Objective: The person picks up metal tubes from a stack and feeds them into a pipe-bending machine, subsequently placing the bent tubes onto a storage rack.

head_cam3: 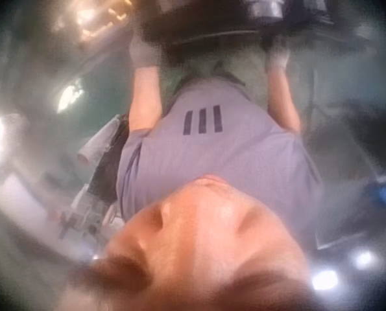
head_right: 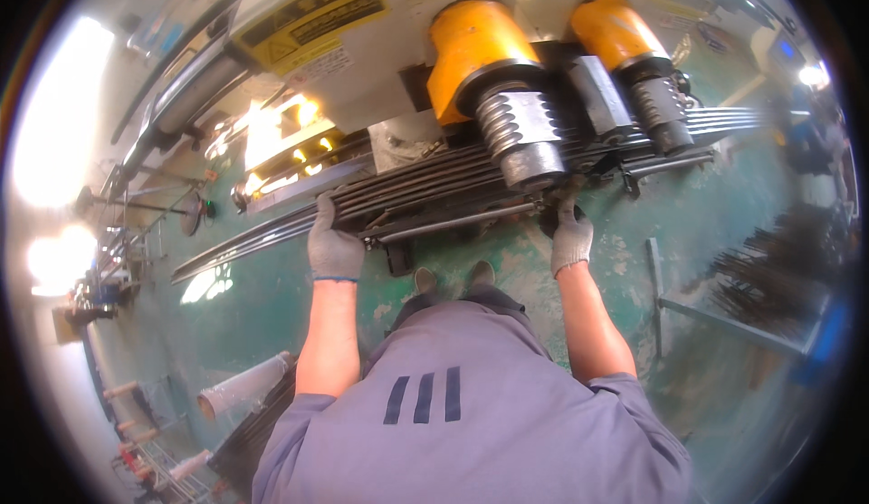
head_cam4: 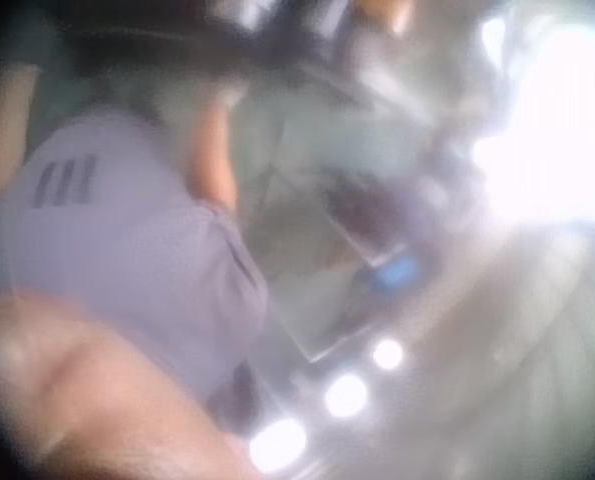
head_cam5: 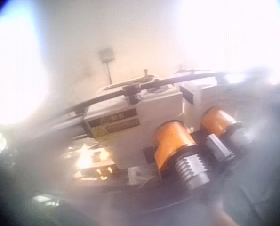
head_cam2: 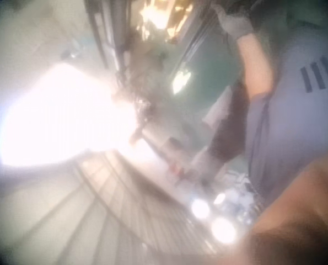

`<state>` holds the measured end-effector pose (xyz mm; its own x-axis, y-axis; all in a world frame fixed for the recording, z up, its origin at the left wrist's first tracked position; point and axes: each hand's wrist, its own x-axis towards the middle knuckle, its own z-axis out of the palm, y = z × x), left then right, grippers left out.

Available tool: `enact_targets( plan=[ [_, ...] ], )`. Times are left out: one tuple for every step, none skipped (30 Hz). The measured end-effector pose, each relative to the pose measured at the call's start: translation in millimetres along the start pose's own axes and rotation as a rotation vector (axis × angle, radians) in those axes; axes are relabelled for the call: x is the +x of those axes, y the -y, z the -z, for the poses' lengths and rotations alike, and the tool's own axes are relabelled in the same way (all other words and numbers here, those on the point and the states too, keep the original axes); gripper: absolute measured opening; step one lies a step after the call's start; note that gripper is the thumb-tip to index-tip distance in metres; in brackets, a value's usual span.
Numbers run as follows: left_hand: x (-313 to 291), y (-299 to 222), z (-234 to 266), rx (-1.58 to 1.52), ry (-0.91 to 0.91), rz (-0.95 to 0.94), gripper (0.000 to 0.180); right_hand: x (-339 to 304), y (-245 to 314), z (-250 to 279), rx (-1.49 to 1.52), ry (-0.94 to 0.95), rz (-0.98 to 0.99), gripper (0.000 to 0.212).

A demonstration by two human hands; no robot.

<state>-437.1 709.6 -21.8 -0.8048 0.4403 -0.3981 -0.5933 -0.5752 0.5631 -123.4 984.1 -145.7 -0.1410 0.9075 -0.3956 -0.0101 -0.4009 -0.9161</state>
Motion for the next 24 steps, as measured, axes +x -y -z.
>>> enact_targets(
  plan=[
    [-1.1, 0.9, 3.6, -0.018, 0.045, 0.067, 0.034, 3.0, -10.6, 2.9, -0.031, 0.022, -0.007, 0.041],
    [-11.5, -4.7, -5.5, -0.055, 0.08, 0.103, 0.037, 3.4, -19.0, 5.7, -0.06, 0.06, -0.011, 0.039],
    [-19.9, -13.0, -13.8, -0.09, 0.12, 0.127, 0.039, 3.9, -27.0, 6.8, -0.082, 0.106, -0.014, 0.038],
    [-17.4, -20.1, 2.4, -0.111, 0.138, 0.104, 0.043, 6.4, -35.1, 17.2, -0.122, 0.051, -0.059, 0.037],
    [-12.4, -29.8, 19.0, -0.127, 0.161, 0.085, 0.047, -0.3, -46.5, 22.8, -0.161, -0.008, -0.102, 0.035],
    [-14.4, -44.7, 30.9, -0.195, 0.104, 0.068, 0.048, -22.1, -37.4, 17.6, 0.035, 0.044, -0.19, 0.033],
    [-11.4, -61.2, 41.0, -0.23, 0.121, 0.066, 0.048, -22.5, -49.6, 39.2, 0.064, 0.108, -0.203, 0.031],
    [-8.2, -83.3, 54.0, -0.241, 0.104, 0.009, 0.048, -23.5, -63.8, 56.4, 0.0, 0.057, -0.243, 0.029],
    [-4.3, -103.4, 67.9, -0.254, 0.089, -0.043, 0.048, -26.6, -79.9, 73.2, 0.002, 0.054, -0.254, 0.029],
    [-0.8, -127.0, 85.7, -0.262, 0.052, -0.091, 0.047, -41.9, -87.0, 73.0, -0.085, -0.051, -0.255, 0.033],
    [6.4, -154.4, 98.7, -0.27, 0.031, -0.112, 0.047, -37.0, -112.5, 105.7, -0.195, -0.037, -0.359, 0.038],
    [9.7, -183.8, 120.1, -0.274, -0.003, -0.151, 0.047, -50.2, -119.5, 104.4, -0.298, -0.1, -0.428, 0.041],
    [18.3, -213.1, 143.0, -0.267, -0.049, -0.206, 0.047, -55.4, -141.3, 121.5, -0.328, -0.122, -0.445, 0.042],
    [29.9, -244.8, 170.7, -0.258, -0.093, -0.254, 0.047, -61.4, -162.9, 143.0, -0.355, -0.152, -0.462, 0.044],
    [35.7, -273.4, 198.2, -0.249, -0.142, -0.309, 0.047, -71.9, -169.8, 152.1, -0.491, -0.121, -0.549, 0.05],
    [41.8, -300.8, 216.8, -0.209, -0.155, -0.333, 0.046, -86.0, -174.2, 163.6, -0.62, -0.092, -0.633, 0.057],
    [45.8, -328.8, 233.5, -0.167, -0.164, -0.361, 0.046, -103.2, -179.6, 167.9, -0.669, -0.099, -0.664, 0.055],
    [48.2, -357.9, 254.6, -0.142, -0.192, -0.41, 0.049, -120.7, -182.3, 162.3, -0.674, -0.102, -0.675, 0.053],
    [50.5, -381.5, 263.3, -0.111, -0.215, -0.459, 0.047, -138.8, -189.8, 160.9, -0.652, -0.115, -0.681, 0.052],
    [53.2, -400.3, 271.6, -0.086, -0.285, -0.48, 0.047, -152.6, -195.5, 158.1, -0.621, -0.131, -0.672, 0.05],
    [55.7, -417.9, 276.4, -0.062, -0.357, -0.497, 0.048, -168.4, -198.6, 152.6, -0.597, -0.14, -0.661, 0.048],
    [59.4, -438.7, 295.6, -0.103, -0.401, -0.477, 0.048, -178.5, -200.1, 146.6, -0.579, -0.139, -0.645, 0.047],
    [64.4, -453.0, 313.5, -0.077, -0.431, -0.501, 0.049, -185.1, -202.3, 138.5, -0.557, -0.133, -0.621, 0.045],
    [69.5, -459.2, 321.8, -0.049, -0.463, -0.511, 0.05, -193.0, -201.6, 131.8, -0.535, -0.155, -0.601, 0.043]
  ],
)
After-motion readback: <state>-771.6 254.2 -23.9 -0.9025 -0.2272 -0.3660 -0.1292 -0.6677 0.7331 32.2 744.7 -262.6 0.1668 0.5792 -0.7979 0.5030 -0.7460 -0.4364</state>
